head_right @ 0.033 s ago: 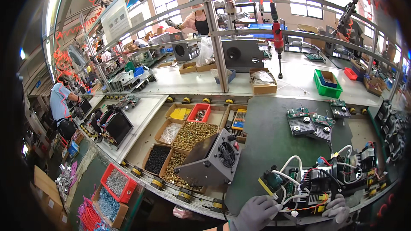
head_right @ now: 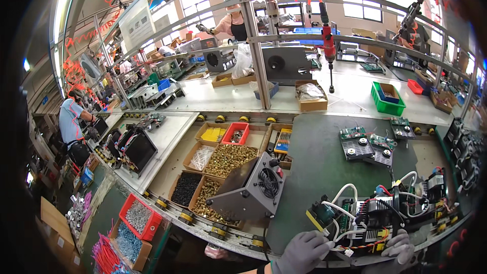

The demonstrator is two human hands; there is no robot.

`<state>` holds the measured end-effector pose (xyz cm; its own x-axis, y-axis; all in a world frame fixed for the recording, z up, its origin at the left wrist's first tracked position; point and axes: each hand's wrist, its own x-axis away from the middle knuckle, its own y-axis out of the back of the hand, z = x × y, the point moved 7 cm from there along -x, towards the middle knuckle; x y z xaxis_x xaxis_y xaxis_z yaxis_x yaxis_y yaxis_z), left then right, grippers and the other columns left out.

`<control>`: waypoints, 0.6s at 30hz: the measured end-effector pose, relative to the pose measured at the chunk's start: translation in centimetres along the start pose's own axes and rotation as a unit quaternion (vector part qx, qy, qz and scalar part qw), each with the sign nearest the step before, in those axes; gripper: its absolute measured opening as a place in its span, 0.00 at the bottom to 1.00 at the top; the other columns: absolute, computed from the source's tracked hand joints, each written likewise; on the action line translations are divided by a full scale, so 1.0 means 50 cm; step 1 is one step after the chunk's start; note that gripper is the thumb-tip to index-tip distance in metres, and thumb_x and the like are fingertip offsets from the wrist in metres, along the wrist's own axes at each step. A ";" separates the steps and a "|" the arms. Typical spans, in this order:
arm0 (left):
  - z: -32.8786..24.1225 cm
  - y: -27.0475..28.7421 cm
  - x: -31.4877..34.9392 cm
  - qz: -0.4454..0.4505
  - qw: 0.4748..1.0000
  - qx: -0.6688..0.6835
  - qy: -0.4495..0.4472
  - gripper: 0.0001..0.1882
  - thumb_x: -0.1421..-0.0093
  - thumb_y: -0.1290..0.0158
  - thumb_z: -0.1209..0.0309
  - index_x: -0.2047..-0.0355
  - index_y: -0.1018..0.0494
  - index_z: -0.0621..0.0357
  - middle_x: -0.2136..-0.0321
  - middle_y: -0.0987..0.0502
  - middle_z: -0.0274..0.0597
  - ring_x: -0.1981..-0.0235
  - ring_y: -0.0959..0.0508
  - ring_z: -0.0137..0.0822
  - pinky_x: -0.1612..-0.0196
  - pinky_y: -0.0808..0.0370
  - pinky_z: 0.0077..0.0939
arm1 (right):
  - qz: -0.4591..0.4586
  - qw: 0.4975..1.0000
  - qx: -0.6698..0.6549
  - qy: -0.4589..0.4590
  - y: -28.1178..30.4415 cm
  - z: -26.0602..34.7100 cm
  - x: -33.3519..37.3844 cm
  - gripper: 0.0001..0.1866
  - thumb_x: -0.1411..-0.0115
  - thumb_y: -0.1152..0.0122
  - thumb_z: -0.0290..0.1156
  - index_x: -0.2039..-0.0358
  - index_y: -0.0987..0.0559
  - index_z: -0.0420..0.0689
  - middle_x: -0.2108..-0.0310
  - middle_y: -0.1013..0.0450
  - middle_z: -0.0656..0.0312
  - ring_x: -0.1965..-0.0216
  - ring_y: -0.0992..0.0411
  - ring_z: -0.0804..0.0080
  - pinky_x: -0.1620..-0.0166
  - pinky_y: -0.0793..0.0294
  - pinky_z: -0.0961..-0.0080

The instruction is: Assembling and screwing together components of an electronic power supply unit at a factory workstation.

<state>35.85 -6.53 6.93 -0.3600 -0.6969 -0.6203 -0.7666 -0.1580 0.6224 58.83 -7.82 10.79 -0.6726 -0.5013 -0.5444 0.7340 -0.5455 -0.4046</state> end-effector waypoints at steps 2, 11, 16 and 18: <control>-0.002 0.002 -0.001 -0.008 1.000 -0.004 0.000 0.20 0.46 0.43 0.73 0.52 0.26 0.57 0.63 0.27 0.38 0.54 0.25 0.40 0.54 0.26 0.35 | -0.011 1.000 -0.008 -0.022 0.007 -0.007 0.001 0.21 0.30 0.55 0.39 0.82 0.42 0.50 0.83 0.47 0.66 0.68 0.40 0.74 0.44 0.39 0.69; 0.000 0.025 -0.013 0.035 0.999 -0.035 -0.016 0.20 0.49 0.42 0.74 0.54 0.24 0.55 0.62 0.25 0.41 0.56 0.24 0.46 0.54 0.27 0.40 | 0.079 0.993 0.060 0.068 -0.024 0.030 -0.004 0.11 0.36 0.48 0.32 0.72 0.29 0.38 0.74 0.36 0.59 0.71 0.35 0.70 0.63 0.31 0.70; 0.005 0.022 -0.008 0.064 0.997 -0.019 -0.036 0.21 0.52 0.44 0.75 0.54 0.23 0.58 0.59 0.23 0.44 0.53 0.24 0.47 0.55 0.27 0.42 | 0.056 0.988 0.139 -0.039 -0.010 0.099 -0.031 0.07 0.37 0.48 0.22 0.60 0.27 0.35 0.65 0.28 0.58 0.63 0.30 0.71 0.54 0.29 0.72; 0.007 0.021 -0.012 0.066 0.997 -0.010 -0.030 0.23 0.53 0.44 0.76 0.53 0.22 0.58 0.58 0.23 0.43 0.53 0.24 0.47 0.56 0.27 0.42 | 0.167 0.968 0.169 0.080 -0.058 0.169 -0.069 0.11 0.37 0.46 0.22 0.55 0.27 0.33 0.61 0.26 0.55 0.59 0.28 0.71 0.50 0.28 0.72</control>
<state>35.05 -6.02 7.79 -0.4895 -0.6692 -0.5591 -0.6992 -0.0820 0.7103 58.20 -10.19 20.05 -0.3592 -0.5915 -0.7219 0.8175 -0.5726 0.0624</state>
